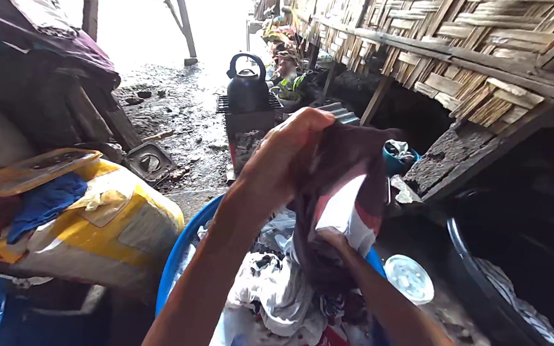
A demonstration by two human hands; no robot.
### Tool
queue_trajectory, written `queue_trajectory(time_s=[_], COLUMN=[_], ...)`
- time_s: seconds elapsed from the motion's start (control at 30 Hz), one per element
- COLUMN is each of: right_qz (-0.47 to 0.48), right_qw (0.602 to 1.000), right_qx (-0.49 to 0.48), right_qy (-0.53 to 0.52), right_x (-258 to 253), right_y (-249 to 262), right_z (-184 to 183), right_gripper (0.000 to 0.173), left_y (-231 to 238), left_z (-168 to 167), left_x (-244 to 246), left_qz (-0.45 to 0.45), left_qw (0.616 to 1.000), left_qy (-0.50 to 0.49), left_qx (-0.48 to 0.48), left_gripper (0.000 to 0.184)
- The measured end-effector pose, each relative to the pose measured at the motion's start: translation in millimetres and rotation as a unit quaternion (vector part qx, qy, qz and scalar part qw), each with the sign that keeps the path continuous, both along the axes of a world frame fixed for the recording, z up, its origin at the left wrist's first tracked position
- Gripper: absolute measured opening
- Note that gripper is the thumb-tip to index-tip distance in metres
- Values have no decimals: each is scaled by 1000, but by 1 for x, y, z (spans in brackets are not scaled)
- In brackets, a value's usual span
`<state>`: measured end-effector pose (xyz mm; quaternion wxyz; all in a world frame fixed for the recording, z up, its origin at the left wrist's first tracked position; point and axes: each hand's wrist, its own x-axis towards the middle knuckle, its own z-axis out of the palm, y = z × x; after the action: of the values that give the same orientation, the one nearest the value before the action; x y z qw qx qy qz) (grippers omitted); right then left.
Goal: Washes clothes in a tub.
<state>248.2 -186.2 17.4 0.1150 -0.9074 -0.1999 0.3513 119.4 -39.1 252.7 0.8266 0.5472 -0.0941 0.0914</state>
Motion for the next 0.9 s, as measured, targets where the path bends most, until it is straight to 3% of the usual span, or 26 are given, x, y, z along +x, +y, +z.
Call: queue_trajectory(time_s=[0.07, 0.1, 0.13, 0.17, 0.23, 0.27, 0.3, 0.37, 0.4, 0.43, 0.5, 0.53, 0.6, 0.7, 0.8, 0.9], right_qz=[-16, -36, -67, -123, -210, -225, -201, -10, 86, 125, 25, -62, -148, -125, -159, -146], right_qw=[998, 987, 963, 961, 964, 964, 968, 983, 977, 972, 968, 932, 870, 795, 802, 841], right_qx=[61, 137, 223, 224, 156, 140, 147, 148, 127, 122, 197, 309, 429, 589, 574, 521], right_qy=[-31, -79, -136, -105, -46, -24, -33, -111, -147, -160, -154, -177, -194, -65, 37, 5], right_x=[10, 16, 16, 13, -6, -14, -19, -12, 0, 7, 6, 9, 26, 75, 98, 87], right_y=[-22, -37, -46, -42, -28, -28, -30, -35, -28, -19, -9, -9, -7, 2, 11, 6], right_z=[-33, -58, -73, -47, 28, 50, 57, 55, 61, 70, 87, 74, 50, 6, -8, 5], right_gripper=[43, 43, 42, 42, 48, 49, 48, 43, 42, 40, 33, 29, 32, 35, 42, 44], left_y=[16, 28, 39, 43, 29, 18, 7, -11, -17, -20, -21, -17, -8, -2, 3, 7], left_z=[-20, -38, -59, -80, -129, -153, -176, -205, -214, -220, -213, -202, -170, -121, -96, -82], left_x=[16, 25, 33, 41, 54, 58, 61, 65, 66, 67, 71, 73, 74, 63, 55, 51], left_qz=[61, 93, 114, 120, 54, 4, -29, -37, -3, 49, 149, 184, 210, 223, 271, 309], left_qw=[992, 971, 925, 855, 712, 676, 670, 726, 777, 828, 907, 926, 937, 923, 890, 872], left_qy=[10, 14, 30, 77, 217, 270, 300, 313, 291, 258, 187, 157, 115, 75, 36, 33], left_qx=[111, 222, 360, 499, 665, 686, 679, 611, 558, 496, 348, 291, 254, 306, 365, 379], left_gripper=[20, 15, 12, 24, 76, 103, 121, 127, 114, 88, 41, 32, 27, 20, 17, 16])
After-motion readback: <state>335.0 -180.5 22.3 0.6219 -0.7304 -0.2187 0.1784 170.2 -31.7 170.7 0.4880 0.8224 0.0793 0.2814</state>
